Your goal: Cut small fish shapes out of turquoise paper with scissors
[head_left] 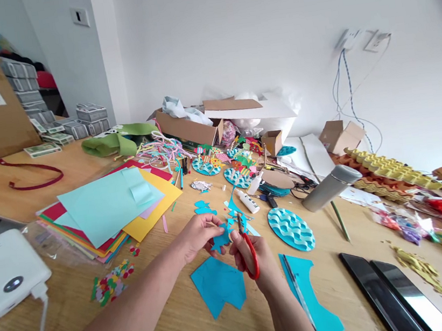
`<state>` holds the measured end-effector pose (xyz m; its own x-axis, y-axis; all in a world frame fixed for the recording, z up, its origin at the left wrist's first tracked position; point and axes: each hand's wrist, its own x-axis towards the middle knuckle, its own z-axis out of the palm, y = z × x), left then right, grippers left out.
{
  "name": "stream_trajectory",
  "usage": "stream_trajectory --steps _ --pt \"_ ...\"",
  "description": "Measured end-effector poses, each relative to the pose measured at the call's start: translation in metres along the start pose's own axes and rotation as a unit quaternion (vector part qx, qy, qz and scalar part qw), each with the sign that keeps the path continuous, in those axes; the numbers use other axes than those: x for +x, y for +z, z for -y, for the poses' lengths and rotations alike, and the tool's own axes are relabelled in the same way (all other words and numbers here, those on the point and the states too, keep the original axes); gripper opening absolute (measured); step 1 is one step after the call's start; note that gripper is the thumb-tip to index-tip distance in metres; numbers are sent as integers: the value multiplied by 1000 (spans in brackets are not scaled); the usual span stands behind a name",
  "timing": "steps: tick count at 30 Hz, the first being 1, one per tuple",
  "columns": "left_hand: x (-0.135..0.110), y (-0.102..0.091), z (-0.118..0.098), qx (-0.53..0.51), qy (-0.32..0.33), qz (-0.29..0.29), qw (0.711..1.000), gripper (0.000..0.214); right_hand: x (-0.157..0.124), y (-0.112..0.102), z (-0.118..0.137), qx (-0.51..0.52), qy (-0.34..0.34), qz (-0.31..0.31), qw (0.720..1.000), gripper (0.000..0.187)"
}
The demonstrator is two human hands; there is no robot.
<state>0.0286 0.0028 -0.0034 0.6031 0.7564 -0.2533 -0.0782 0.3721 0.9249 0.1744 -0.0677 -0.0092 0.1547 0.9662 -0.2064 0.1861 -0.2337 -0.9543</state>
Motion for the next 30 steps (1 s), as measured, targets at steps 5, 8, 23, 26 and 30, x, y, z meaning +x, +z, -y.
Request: stream_trajectory --steps 5,8,23,26,30 --pt "-2 2 1 31 14 22 999 40 1 -1 8 29 -34 -63 997 51" --pt "-2 2 5 69 11 38 997 45 1 -2 9 20 -33 -59 997 48" --pt "6 -3 6 21 82 -69 994 37 0 -1 4 14 -38 -9 999 34" --pt "3 1 5 48 63 -50 996 30 -1 -1 6 11 -62 -35 997 37" --pt "1 3 5 88 53 -14 995 24 0 -1 6 18 -67 -30 997 38"
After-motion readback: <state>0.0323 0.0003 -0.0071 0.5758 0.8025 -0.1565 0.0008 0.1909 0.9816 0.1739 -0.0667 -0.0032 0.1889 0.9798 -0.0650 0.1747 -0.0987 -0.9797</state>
